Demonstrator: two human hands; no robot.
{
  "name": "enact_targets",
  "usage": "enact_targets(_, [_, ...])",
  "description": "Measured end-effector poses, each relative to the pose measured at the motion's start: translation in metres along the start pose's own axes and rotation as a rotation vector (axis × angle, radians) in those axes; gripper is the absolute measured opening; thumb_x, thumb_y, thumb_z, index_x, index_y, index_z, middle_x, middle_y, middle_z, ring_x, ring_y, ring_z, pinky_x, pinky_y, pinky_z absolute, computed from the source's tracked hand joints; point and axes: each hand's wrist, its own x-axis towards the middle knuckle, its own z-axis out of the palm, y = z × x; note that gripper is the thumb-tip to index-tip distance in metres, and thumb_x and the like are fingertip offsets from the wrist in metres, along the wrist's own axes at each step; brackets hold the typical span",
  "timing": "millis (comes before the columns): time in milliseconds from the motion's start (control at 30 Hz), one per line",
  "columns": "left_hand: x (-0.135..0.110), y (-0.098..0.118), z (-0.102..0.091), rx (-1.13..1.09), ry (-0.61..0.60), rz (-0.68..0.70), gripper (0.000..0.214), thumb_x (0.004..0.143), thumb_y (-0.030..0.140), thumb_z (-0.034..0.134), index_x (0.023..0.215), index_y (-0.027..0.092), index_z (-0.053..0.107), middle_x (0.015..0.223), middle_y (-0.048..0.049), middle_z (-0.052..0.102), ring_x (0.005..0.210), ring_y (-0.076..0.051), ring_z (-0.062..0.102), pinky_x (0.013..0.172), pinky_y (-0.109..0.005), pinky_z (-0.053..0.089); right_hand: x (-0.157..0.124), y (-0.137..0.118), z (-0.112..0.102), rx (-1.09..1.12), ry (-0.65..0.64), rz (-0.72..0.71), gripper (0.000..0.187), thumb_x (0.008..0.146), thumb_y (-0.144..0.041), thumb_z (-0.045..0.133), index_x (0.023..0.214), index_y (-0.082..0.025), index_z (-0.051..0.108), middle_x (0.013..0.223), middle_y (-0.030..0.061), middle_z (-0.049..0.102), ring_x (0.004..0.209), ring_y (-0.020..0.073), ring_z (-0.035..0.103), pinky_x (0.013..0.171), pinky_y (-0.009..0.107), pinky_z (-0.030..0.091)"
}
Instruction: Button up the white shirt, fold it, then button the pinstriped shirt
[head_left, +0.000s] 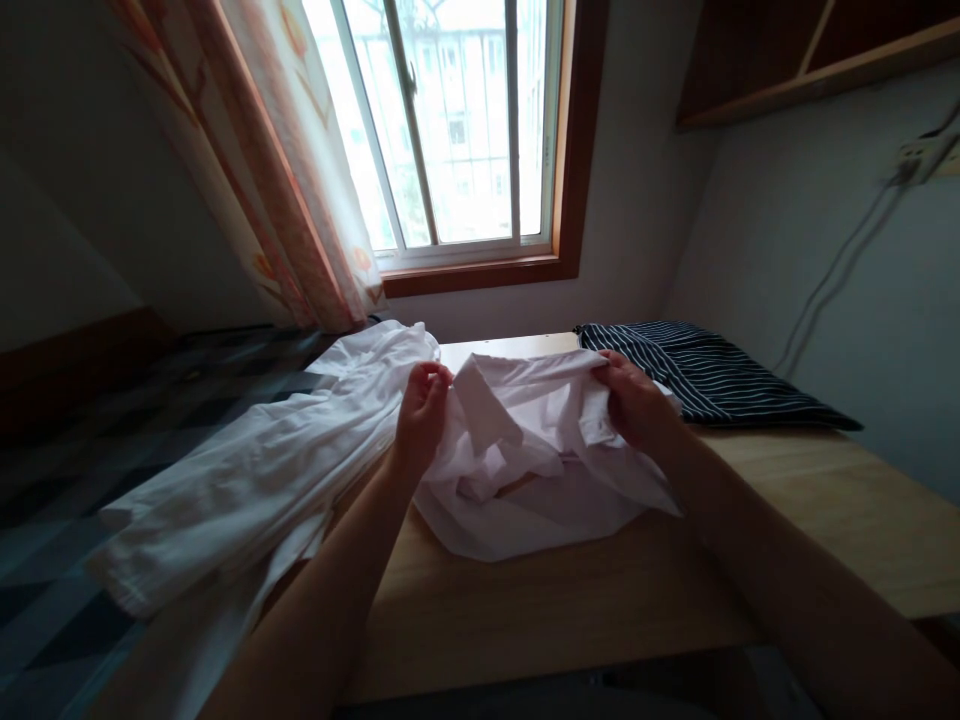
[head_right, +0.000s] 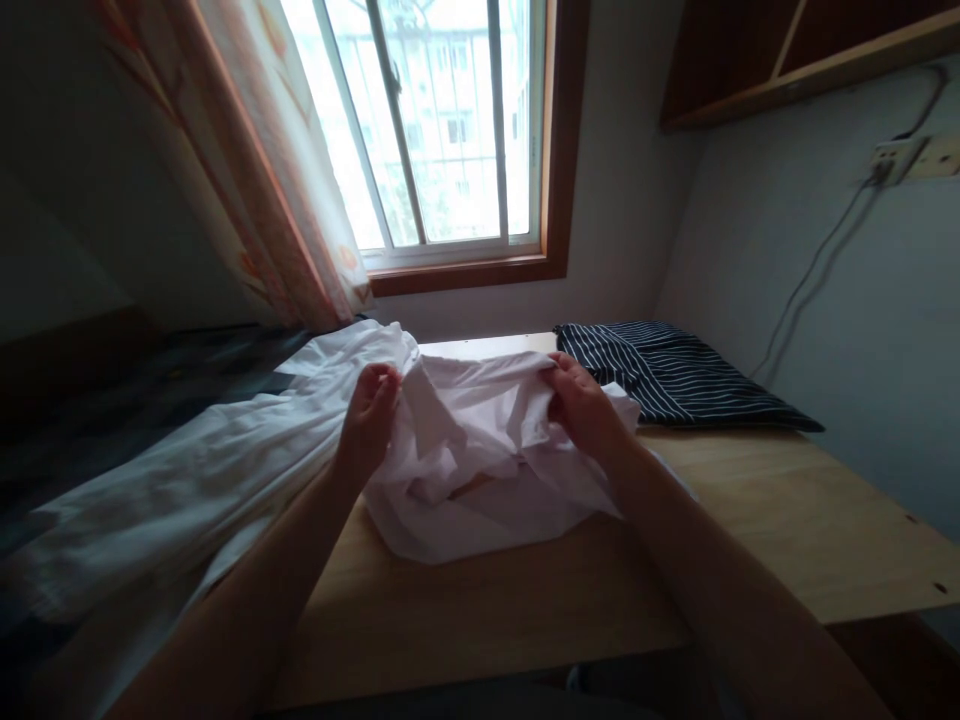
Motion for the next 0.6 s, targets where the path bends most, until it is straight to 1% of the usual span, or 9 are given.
enact_targets(100, [-0.003, 0.002, -0.001, 0.163, -0.097, 0.14, 0.03, 0.084, 0.05, 0.063, 0.092, 0.023, 0.054, 0.073, 0.0031, 0.053, 0.061, -0.011, 0.049, 0.055, -0.021, 0.041, 0.006, 0.005, 0.003, 0.136, 0.042, 0.011, 0.023, 0.08, -0.04, 0.058, 0.097, -0.025, 0.052, 0.075, -0.0019, 0.058, 0.06, 0.0143, 0.057, 0.051, 0.026, 0.05])
enact_targets(200, [-0.007, 0.006, 0.001, 0.327, -0.223, 0.212, 0.043, 0.077, 0.043, 0.072, 0.111, 0.023, 0.057, 0.09, -0.0011, 0.061, 0.072, -0.013, 0.056, 0.062, -0.023, 0.046, 0.007, 0.006, 0.002, 0.192, 0.035, 0.015, 0.034, 0.079, -0.04, 0.06, 0.109, -0.026, 0.054, 0.077, -0.0028, 0.059, 0.058, 0.013, 0.057, 0.05, 0.025, 0.052])
enact_targets(233, [-0.008, 0.007, 0.002, 0.384, -0.243, 0.216, 0.045, 0.076, 0.04, 0.074, 0.115, 0.023, 0.058, 0.093, -0.002, 0.062, 0.073, -0.013, 0.056, 0.062, -0.023, 0.046, 0.005, 0.005, 0.002, 0.205, 0.001, 0.023, 0.04, 0.079, -0.04, 0.061, 0.116, -0.026, 0.053, 0.078, -0.0032, 0.06, 0.057, 0.0121, 0.057, 0.05, 0.025, 0.053])
enact_targets(267, [-0.009, 0.007, 0.003, 0.432, -0.248, 0.217, 0.043, 0.077, 0.037, 0.073, 0.115, 0.022, 0.06, 0.092, -0.0021, 0.063, 0.071, -0.013, 0.056, 0.061, -0.023, 0.046, 0.003, 0.004, 0.002, 0.213, -0.048, 0.036, 0.047, 0.078, -0.039, 0.064, 0.122, -0.027, 0.052, 0.08, -0.0033, 0.061, 0.057, 0.0112, 0.058, 0.05, 0.024, 0.053])
enact_targets(333, [-0.011, 0.006, 0.007, 0.459, -0.244, 0.206, 0.03, 0.082, 0.034, 0.067, 0.109, 0.021, 0.064, 0.084, -0.001, 0.064, 0.066, -0.011, 0.055, 0.059, -0.022, 0.044, -0.004, 0.002, 0.005, 0.207, -0.175, 0.078, 0.063, 0.076, -0.036, 0.069, 0.134, -0.028, 0.047, 0.084, -0.0028, 0.064, 0.057, 0.0107, 0.06, 0.051, 0.024, 0.055])
enact_targets(400, [-0.015, 0.005, 0.012, 0.377, -0.269, 0.173, 0.024, 0.086, 0.034, 0.064, 0.106, 0.021, 0.066, 0.082, -0.0009, 0.065, 0.066, -0.011, 0.057, 0.058, -0.021, 0.044, -0.012, 0.002, 0.012, 0.157, -0.299, 0.117, 0.077, 0.073, -0.032, 0.074, 0.142, -0.029, 0.04, 0.089, -0.0007, 0.066, 0.06, 0.0122, 0.063, 0.052, 0.025, 0.057])
enact_targets(467, [-0.021, 0.005, 0.018, 0.266, -0.333, 0.121, 0.026, 0.087, 0.036, 0.063, 0.108, 0.021, 0.065, 0.087, -0.0027, 0.068, 0.071, -0.013, 0.061, 0.059, -0.022, 0.047, -0.02, 0.004, 0.021, 0.082, -0.372, 0.121, 0.089, 0.068, -0.026, 0.079, 0.146, -0.03, 0.036, 0.099, 0.0028, 0.066, 0.066, 0.0146, 0.065, 0.051, 0.027, 0.059])
enact_targets(533, [-0.027, 0.007, 0.024, 0.214, -0.408, 0.108, 0.027, 0.088, 0.039, 0.063, 0.108, 0.021, 0.065, 0.092, -0.0047, 0.069, 0.077, -0.016, 0.065, 0.062, -0.024, 0.05, -0.024, 0.008, 0.029, 0.02, -0.43, 0.108, 0.093, 0.065, -0.024, 0.081, 0.146, -0.032, 0.036, 0.107, 0.0046, 0.065, 0.067, 0.0154, 0.066, 0.05, 0.028, 0.059])
enact_targets(600, [-0.033, 0.011, 0.03, 0.265, -0.462, 0.182, 0.025, 0.089, 0.039, 0.061, 0.106, 0.022, 0.067, 0.096, -0.0063, 0.069, 0.083, -0.018, 0.066, 0.067, -0.027, 0.053, -0.027, 0.011, 0.034, -0.015, -0.47, 0.086, 0.083, 0.066, -0.024, 0.082, 0.14, -0.03, 0.045, 0.101, 0.0028, 0.066, 0.063, 0.0142, 0.065, 0.048, 0.027, 0.058])
